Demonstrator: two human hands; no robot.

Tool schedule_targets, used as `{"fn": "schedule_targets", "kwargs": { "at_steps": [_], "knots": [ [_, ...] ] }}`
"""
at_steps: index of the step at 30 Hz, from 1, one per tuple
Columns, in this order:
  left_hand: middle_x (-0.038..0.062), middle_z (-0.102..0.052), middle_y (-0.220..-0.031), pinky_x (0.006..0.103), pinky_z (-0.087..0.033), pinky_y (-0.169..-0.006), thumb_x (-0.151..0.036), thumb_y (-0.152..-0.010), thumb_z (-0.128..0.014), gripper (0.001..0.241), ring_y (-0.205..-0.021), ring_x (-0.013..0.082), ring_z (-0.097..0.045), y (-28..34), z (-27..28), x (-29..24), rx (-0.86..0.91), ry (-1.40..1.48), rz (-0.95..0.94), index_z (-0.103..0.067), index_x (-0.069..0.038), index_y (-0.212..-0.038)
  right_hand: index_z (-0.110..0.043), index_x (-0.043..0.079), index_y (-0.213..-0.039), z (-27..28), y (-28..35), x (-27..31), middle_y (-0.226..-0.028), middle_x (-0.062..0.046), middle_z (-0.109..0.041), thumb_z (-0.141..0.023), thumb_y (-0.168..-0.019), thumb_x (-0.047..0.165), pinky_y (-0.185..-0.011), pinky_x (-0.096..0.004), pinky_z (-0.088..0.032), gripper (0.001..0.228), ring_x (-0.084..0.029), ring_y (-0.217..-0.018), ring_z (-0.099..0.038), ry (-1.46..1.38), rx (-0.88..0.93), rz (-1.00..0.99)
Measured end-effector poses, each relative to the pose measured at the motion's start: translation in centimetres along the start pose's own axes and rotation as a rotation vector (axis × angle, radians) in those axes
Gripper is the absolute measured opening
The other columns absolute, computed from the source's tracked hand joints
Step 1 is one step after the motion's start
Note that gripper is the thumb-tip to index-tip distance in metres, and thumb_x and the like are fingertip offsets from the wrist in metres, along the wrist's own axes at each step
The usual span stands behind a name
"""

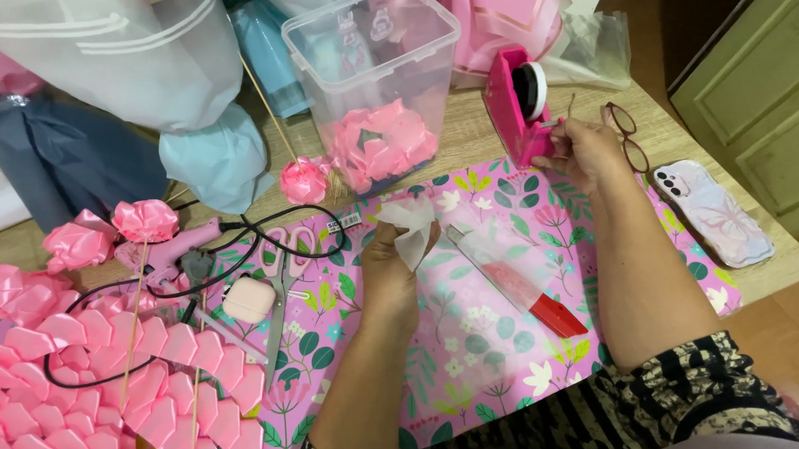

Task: The person uses a red utility knife to cut a sheet of translucent paper on a floral-patterned table. They then fold the cut paper into a small shape and place it into a pink basket.

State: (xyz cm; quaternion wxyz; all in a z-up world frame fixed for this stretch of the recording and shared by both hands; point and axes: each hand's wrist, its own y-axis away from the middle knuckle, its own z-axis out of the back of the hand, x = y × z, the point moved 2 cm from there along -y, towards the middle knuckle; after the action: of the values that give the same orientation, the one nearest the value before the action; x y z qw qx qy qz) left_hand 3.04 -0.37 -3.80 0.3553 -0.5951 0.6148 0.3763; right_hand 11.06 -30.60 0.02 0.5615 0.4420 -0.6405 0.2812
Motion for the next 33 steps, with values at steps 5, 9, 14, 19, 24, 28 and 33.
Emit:
{"fn": "schedule_targets", "kwargs": {
  "at_steps": [5,9,14,19,24,28,33],
  "knots": [
    [0.000,-0.063,-0.106,0.0344,-0.043,-0.108,-0.011,-0.088,-0.082,0.008,-0.113,0.0136,-0.055,1.7,-1.8,-3.9,0.005,0.019,0.022,-0.075,-0.009,-0.091,-0.059,0.007,-0.073,-0.7,1.2,0.4,-0.059,-0.001,-0.051,-0.068,-0.079,0.009,-0.069,-0.053,-0.072,0.011,-0.012,-0.053,-0.051,-0.034,-0.033,-0.034],
    [-0.001,-0.062,-0.104,0.0347,-0.044,-0.107,-0.010,-0.088,-0.082,0.008,-0.113,0.0136,-0.056,2.0,-2.1,-4.5,0.012,0.005,0.027,-0.074,-0.009,-0.090,-0.062,0.006,-0.071,2.5,-4.7,-4.3,-0.058,-0.001,-0.050,-0.069,-0.077,0.010,-0.067,-0.055,-0.071,0.011,-0.013,-0.052,-0.051,-0.069,-0.052,-0.058],
    [0.000,-0.062,-0.106,0.0362,-0.043,-0.109,-0.012,-0.088,-0.082,0.009,-0.115,0.0139,-0.055,1.4,-1.8,-3.6,0.016,-0.016,0.015,-0.073,-0.009,-0.091,-0.060,0.006,-0.071,2.7,-5.1,-4.9,-0.060,0.000,-0.049,-0.071,-0.078,0.011,-0.062,-0.053,-0.071,0.014,-0.014,-0.052,-0.051,-0.067,-0.073,-0.085],
    [-0.001,-0.063,-0.106,0.0369,-0.041,-0.111,-0.013,-0.089,-0.081,0.009,-0.116,0.0127,-0.054,-0.3,-0.2,-0.3,0.010,-0.042,0.010,-0.074,-0.011,-0.093,-0.056,0.010,-0.073,2.9,-5.1,-5.1,-0.062,0.002,-0.048,-0.071,-0.078,0.015,-0.057,-0.045,-0.071,0.017,-0.012,-0.052,-0.050,-0.026,-0.103,-0.088],
    [-0.002,-0.063,-0.112,0.0406,-0.037,-0.115,-0.019,-0.089,-0.083,0.019,-0.121,0.0130,-0.051,-1.3,0.9,1.7,-0.003,-0.070,0.033,-0.075,-0.012,-0.105,-0.064,0.015,-0.076,4.4,-7.2,-6.5,-0.064,0.003,-0.049,-0.075,-0.080,0.030,-0.042,-0.036,-0.057,0.019,-0.014,-0.049,-0.050,0.018,-0.128,-0.072],
    [-0.002,-0.061,-0.102,0.0396,-0.039,-0.112,-0.017,-0.088,-0.084,0.013,-0.113,0.0112,-0.053,-0.6,0.2,0.1,-0.006,-0.057,0.008,-0.074,-0.013,-0.096,-0.062,0.014,-0.076,2.3,-2.7,-3.0,-0.065,0.004,-0.046,-0.076,-0.078,0.028,-0.043,-0.027,-0.049,0.019,-0.008,-0.053,-0.050,0.026,-0.124,-0.071],
    [-0.002,-0.065,-0.101,0.0396,-0.040,-0.111,-0.017,-0.087,-0.084,0.014,-0.112,0.0108,-0.056,-0.3,-0.1,0.0,0.019,-0.046,-0.014,-0.075,-0.012,-0.097,-0.058,0.018,-0.078,4.1,-4.8,-4.2,-0.065,0.005,-0.045,-0.077,-0.081,0.028,-0.039,-0.025,-0.040,0.022,-0.007,-0.049,-0.044,0.171,-0.109,-0.060]
  ]
}}
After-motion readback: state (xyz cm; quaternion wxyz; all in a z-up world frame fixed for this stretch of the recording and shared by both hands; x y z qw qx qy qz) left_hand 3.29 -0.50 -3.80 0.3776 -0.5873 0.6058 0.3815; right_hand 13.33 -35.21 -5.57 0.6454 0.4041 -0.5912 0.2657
